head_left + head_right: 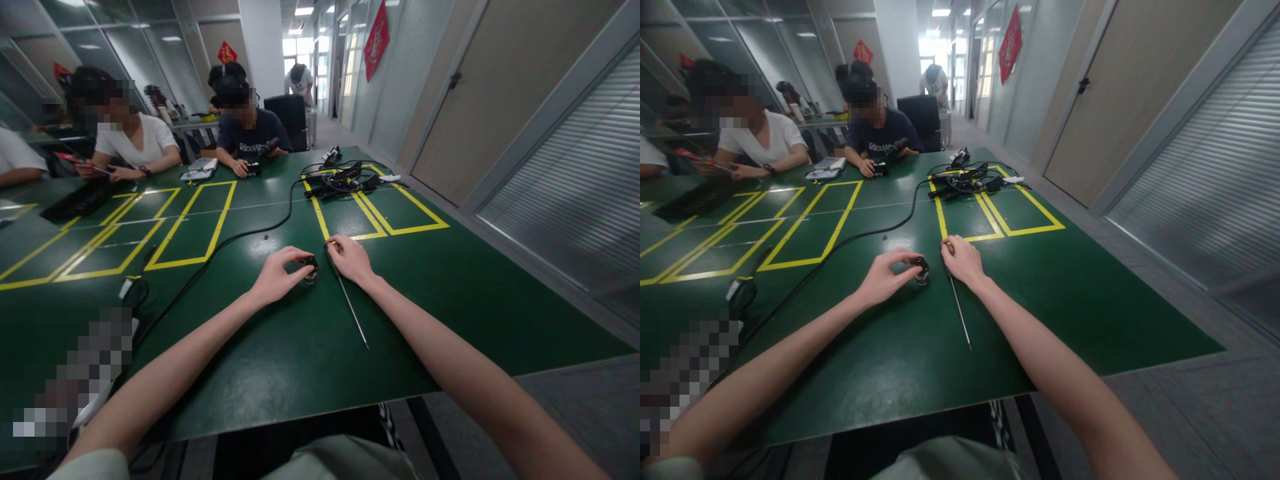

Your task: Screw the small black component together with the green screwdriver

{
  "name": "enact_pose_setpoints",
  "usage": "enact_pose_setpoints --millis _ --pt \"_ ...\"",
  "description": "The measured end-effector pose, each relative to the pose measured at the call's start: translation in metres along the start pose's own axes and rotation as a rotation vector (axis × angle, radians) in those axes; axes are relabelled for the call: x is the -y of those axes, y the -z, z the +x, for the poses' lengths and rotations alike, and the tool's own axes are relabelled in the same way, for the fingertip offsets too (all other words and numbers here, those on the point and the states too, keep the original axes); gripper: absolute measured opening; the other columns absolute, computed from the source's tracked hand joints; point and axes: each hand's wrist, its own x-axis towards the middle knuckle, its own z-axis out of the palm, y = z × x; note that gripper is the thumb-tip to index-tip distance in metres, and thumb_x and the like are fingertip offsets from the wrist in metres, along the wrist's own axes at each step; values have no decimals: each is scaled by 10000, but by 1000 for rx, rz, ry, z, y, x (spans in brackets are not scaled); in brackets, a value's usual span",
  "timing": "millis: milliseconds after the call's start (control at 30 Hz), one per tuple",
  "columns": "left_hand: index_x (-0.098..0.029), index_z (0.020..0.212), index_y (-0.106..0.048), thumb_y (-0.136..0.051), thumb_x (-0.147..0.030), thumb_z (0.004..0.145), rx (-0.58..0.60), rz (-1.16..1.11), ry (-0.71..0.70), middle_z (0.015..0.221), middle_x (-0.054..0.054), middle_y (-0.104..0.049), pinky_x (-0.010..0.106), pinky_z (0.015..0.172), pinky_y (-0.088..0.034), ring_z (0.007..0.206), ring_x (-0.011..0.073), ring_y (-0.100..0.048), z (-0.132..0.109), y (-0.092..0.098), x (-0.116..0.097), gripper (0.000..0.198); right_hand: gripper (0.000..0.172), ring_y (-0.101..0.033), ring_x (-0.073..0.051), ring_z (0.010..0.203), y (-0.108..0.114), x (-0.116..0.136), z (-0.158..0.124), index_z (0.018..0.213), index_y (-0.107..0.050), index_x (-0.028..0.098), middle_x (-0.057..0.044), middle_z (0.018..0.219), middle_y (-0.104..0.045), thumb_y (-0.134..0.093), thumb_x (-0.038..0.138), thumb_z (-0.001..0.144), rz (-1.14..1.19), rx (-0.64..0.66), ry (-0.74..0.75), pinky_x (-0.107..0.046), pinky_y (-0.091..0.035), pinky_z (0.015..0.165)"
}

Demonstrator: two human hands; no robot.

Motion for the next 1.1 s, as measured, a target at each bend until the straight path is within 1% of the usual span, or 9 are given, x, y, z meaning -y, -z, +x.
enact_pose_setpoints --millis 167,333,500,600,700,800,867,1000,1100 --pt "-176 1031 -786 -720 -294 884 -39 1 -8 1004 88 -776 355 879 -567 917 206 -705 5 12 -7 199 314 -680 -147 973 0 0 0 1129 -665 153 -56 1091 -702 -597 427 992 5 -1 8 -367 -604 896" --pt "-170 1051 -784 -721 -352 865 -74 -11 23 1011 91 -785 361 860 -584 888 204 -707 13 36 -12 267 312 -677 -147 976 0 1 0 1126 -665 156 -58 1097 -701 -593 429 994 11 -2 20 -365 -602 897" --pt "-157 1007 -793 -758 -386 800 -14 -19 137 987 95 -797 384 863 -601 866 218 -721 17 59 3 310 313 -678 -150 988 2 2 -1 1129 -666 156 -60 1109 -700 -596 429 992 10 10 4 -370 -602 906" --pt "-149 966 -800 -769 -384 772 64 -9 175 928 88 -796 360 830 -597 824 206 -716 14 63 21 307 318 -679 -155 1003 1 3 0 1139 -664 155 -62 1120 -699 -600 428 990 12 16 -2 -378 -602 914" --pt "-153 968 -807 -773 -406 767 161 7 191 855 71 -785 328 782 -580 768 188 -697 9 57 37 325 322 -679 -157 1006 0 2 0 1144 -663 155 -62 1118 -700 -599 431 990 14 16 -7 -384 -600 923" --pt "-166 960 -810 -783 -426 767 278 44 207 851 63 -782 315 753 -557 749 177 -673 5 52 48 325 325 -679 -156 1000 -1 3 1 1143 -663 155 -61 1111 -700 -600 433 989 16 17 -13 -382 -599 919" --pt "-167 1041 -800 -812 -419 746 346 33 207 895 64 -783 315 771 -552 786 177 -678 6 55 52 388 325 -678 -155 999 -1 2 1 1145 -662 155 -61 1112 -699 -599 434 989 18 18 -15 -380 -599 917" --pt "-227 1417 -627 -884 -341 672 500 -66 226 1147 92 -767 328 851 -566 960 192 -717 10 80 57 796 327 -678 -158 1009 -1 2 1 1155 -660 159 -64 1125 -698 -596 435 991 26 21 -16 -383 -599 923" --pt "-274 1440 -607 -905 -324 645 605 -31 244 1238 107 -746 317 822 -579 1026 217 -723 11 104 62 851 322 -676 -162 1035 -1 1 1 1160 -662 163 -69 1152 -697 -596 430 992 39 23 -11 -391 -597 942"
